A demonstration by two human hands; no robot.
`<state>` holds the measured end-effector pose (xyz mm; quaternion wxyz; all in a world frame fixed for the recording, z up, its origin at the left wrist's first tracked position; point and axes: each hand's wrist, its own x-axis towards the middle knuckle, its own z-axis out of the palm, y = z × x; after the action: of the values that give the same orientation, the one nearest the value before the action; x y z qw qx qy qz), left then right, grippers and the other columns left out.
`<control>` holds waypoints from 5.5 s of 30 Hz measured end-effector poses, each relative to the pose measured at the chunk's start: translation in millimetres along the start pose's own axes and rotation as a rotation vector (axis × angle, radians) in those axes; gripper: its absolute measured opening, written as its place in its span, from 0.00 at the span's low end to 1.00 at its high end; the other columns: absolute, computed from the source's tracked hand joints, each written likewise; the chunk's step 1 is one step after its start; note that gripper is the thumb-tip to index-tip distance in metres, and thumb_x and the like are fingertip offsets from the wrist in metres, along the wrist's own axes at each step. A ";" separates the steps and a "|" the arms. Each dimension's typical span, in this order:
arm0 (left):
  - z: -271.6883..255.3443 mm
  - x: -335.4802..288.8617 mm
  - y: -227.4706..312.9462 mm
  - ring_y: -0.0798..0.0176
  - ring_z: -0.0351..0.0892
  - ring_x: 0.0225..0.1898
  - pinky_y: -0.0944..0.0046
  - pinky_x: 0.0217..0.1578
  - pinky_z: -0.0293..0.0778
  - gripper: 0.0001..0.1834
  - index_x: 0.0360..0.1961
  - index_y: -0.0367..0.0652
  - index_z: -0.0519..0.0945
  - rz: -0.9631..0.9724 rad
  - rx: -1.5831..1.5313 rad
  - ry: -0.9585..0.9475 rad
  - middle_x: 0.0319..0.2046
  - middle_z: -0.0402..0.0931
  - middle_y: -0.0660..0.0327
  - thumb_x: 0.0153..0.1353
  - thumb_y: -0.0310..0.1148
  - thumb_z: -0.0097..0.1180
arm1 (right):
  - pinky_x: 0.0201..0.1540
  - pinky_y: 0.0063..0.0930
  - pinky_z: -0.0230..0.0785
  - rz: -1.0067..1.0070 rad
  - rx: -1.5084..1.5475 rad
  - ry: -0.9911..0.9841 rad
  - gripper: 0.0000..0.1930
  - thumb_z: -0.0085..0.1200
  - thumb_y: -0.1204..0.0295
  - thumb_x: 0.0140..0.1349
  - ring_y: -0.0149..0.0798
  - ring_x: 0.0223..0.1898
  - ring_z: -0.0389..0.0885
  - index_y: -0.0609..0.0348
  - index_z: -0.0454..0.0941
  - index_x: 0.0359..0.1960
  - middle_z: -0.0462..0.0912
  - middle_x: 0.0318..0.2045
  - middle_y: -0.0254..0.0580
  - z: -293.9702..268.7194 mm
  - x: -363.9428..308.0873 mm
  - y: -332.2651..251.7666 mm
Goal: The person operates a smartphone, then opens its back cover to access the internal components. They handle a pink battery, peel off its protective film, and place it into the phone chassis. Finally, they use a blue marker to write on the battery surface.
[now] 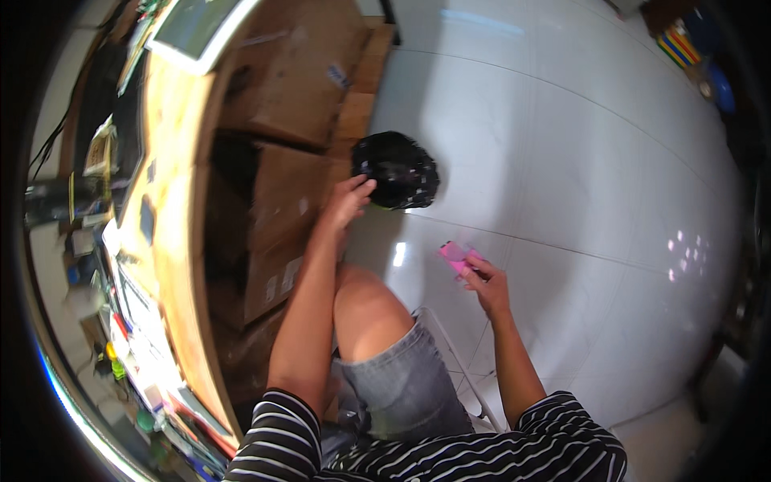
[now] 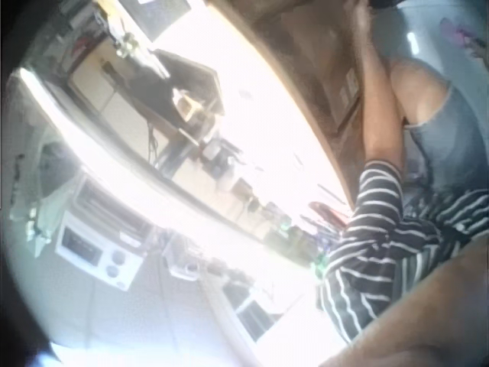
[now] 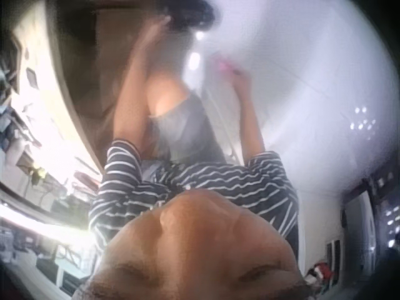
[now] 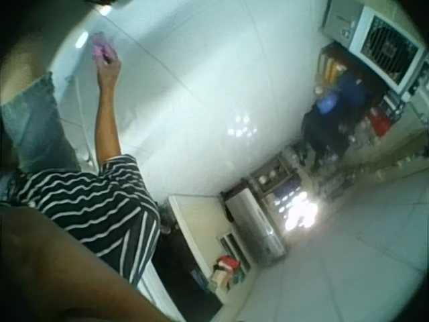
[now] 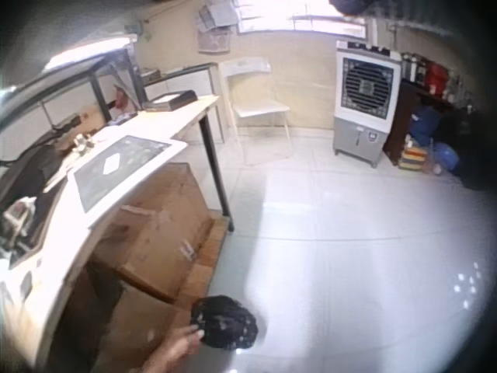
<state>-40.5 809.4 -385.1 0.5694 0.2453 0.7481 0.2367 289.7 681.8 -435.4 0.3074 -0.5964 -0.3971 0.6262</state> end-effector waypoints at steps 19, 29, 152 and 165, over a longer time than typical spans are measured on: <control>-84.1 -438.2 -17.9 0.44 0.78 0.47 0.51 0.50 0.73 0.32 0.56 0.36 0.76 0.446 0.795 1.224 0.45 0.81 0.46 0.54 0.41 0.72 | 0.19 0.17 0.70 -0.400 0.400 -0.191 0.09 0.63 0.75 0.64 0.28 0.18 0.80 0.67 0.80 0.42 0.84 0.27 0.40 32.2 -87.3 -210.4; -105.4 -450.6 -30.2 0.45 0.79 0.41 0.52 0.45 0.74 0.38 0.62 0.31 0.68 0.381 0.729 1.118 0.36 0.81 0.47 0.51 0.34 0.70 | 0.23 0.18 0.71 -0.448 0.310 -0.542 0.08 0.63 0.78 0.63 0.27 0.21 0.80 0.69 0.82 0.42 0.84 0.28 0.39 93.7 -151.3 -272.2; -50.3 -456.1 -85.2 0.54 0.86 0.49 0.57 0.45 0.89 0.19 0.59 0.27 0.74 0.539 -0.972 0.100 0.52 0.81 0.41 0.69 0.23 0.54 | 0.35 0.30 0.87 -0.126 0.166 -0.645 0.23 0.58 0.79 0.64 0.39 0.38 0.89 0.76 0.67 0.59 0.86 0.40 0.56 132.1 -235.6 -252.4; -43.2 -449.4 -87.3 0.62 0.87 0.46 0.64 0.49 0.85 0.25 0.59 0.28 0.73 0.595 -0.940 0.131 0.48 0.84 0.47 0.61 0.16 0.63 | 0.38 0.32 0.89 -0.014 0.136 -0.695 0.16 0.56 0.80 0.65 0.42 0.38 0.90 0.79 0.74 0.52 0.86 0.41 0.57 127.6 -232.1 -249.7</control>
<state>13.1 453.1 -99.4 0.4786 0.1502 0.4946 0.7098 164.2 589.6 -106.3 0.1971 -0.3229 -0.4394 0.8148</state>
